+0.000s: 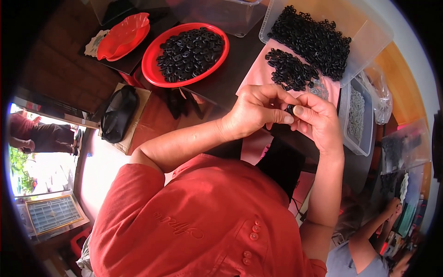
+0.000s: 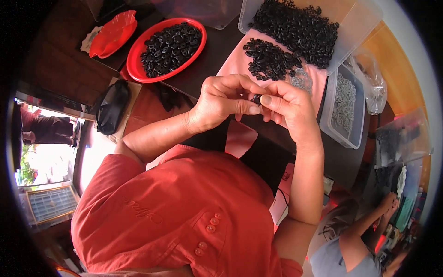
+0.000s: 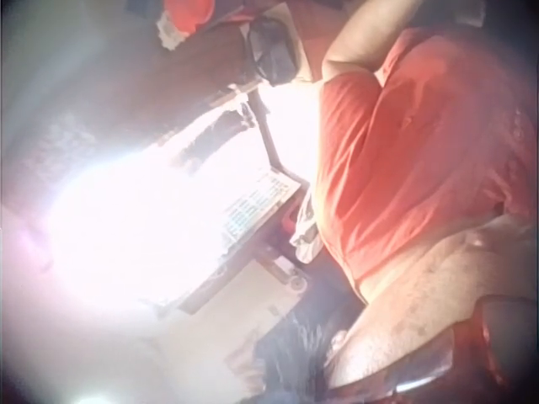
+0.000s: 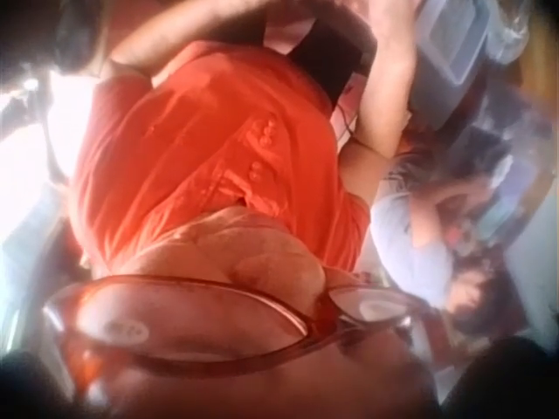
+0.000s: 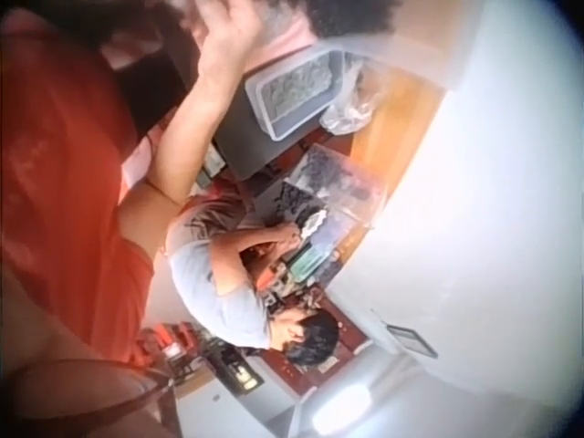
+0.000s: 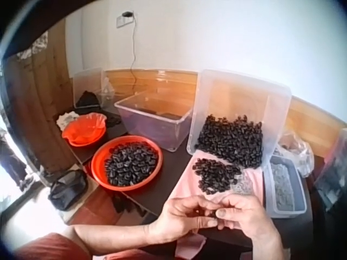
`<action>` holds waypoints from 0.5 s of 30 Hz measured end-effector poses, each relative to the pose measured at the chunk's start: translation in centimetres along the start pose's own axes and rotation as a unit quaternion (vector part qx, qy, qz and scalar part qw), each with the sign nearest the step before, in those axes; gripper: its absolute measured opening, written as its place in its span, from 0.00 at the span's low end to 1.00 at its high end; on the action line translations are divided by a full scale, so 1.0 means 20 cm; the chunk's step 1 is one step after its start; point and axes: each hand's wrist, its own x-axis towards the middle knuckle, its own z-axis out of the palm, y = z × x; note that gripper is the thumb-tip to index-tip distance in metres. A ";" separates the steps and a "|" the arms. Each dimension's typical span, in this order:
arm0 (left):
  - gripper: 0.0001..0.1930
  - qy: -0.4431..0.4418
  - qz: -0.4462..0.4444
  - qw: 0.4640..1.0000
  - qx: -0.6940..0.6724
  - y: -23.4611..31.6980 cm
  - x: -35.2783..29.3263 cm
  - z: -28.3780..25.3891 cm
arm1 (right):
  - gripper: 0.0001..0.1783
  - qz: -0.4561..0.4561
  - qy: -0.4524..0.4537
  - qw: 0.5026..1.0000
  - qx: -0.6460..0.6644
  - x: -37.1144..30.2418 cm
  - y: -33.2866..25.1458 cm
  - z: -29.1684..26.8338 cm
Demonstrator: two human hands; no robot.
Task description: The person assembles small black plastic components by hand at a workshop table.
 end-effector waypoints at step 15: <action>0.12 -0.056 0.056 0.996 -0.042 0.00 -0.03 0.04 | 0.12 -0.048 0.028 0.998 0.034 -0.09 0.06 0.08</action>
